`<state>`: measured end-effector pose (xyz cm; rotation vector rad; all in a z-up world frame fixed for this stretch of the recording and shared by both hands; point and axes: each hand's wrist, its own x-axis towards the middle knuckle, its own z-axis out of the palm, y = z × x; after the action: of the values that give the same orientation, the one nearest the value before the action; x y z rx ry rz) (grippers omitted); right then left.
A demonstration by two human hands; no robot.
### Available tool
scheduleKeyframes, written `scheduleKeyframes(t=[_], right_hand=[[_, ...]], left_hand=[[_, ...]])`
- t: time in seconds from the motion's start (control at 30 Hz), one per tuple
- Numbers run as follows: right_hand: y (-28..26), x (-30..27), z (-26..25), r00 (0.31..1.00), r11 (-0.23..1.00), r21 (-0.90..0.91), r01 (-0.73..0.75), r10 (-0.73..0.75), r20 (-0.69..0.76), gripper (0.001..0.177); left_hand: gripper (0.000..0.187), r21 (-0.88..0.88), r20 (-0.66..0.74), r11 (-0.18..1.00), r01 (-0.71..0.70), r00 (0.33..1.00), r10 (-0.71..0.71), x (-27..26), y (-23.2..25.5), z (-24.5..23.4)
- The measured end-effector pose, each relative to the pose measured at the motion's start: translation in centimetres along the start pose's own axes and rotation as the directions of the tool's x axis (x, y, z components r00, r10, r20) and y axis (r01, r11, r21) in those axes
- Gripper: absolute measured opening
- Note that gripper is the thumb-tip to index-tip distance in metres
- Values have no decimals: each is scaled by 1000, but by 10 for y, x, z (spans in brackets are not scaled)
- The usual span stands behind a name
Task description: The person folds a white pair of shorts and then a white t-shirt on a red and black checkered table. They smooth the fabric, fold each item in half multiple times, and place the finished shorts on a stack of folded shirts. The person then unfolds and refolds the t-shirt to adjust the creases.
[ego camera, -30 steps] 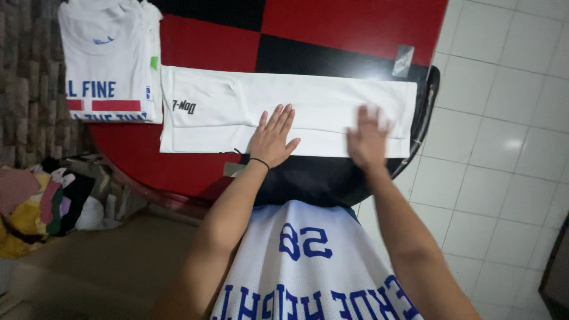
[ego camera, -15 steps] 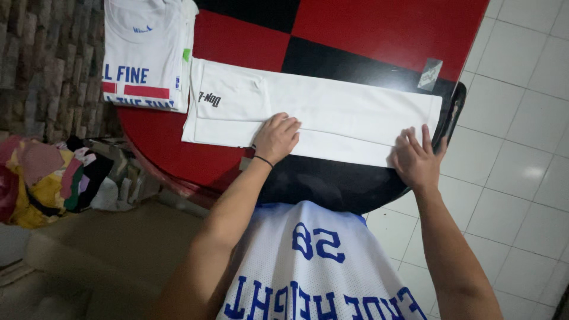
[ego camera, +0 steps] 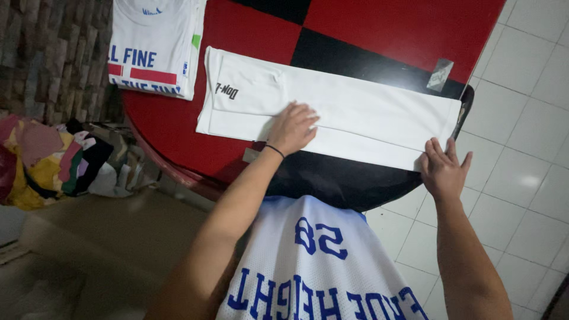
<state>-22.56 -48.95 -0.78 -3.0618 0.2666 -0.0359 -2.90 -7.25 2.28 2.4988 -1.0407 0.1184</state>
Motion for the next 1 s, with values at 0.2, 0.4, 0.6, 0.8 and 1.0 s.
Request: scheduleKeyframes(t=[0.2, 0.4, 0.6, 0.8, 1.0], right_hand=[[-13, 2, -6, 996, 993, 73, -94, 93, 11, 41], [-28, 0, -3, 984, 977, 118, -175, 176, 9, 48], [-36, -1, -4, 978, 962, 178, -206, 205, 23, 50], [-37, -4, -6, 975, 956, 193, -221, 213, 64, 50], [-40, 1, -10, 967, 954, 166, -249, 236, 95, 52]], left_hand=[[54, -6, -41, 823, 568, 822, -567, -37, -60, -21], [81, 243, 43, 639, 730, 650, -759, -117, -108, -35], [81, 167, -96, 550, 818, 569, -817, -142, -120, -38], [31, -64, -283, 682, 728, 642, -712, -91, -145, -62], [24, -256, -213, 478, 840, 433, -876, -18, -183, -74]])
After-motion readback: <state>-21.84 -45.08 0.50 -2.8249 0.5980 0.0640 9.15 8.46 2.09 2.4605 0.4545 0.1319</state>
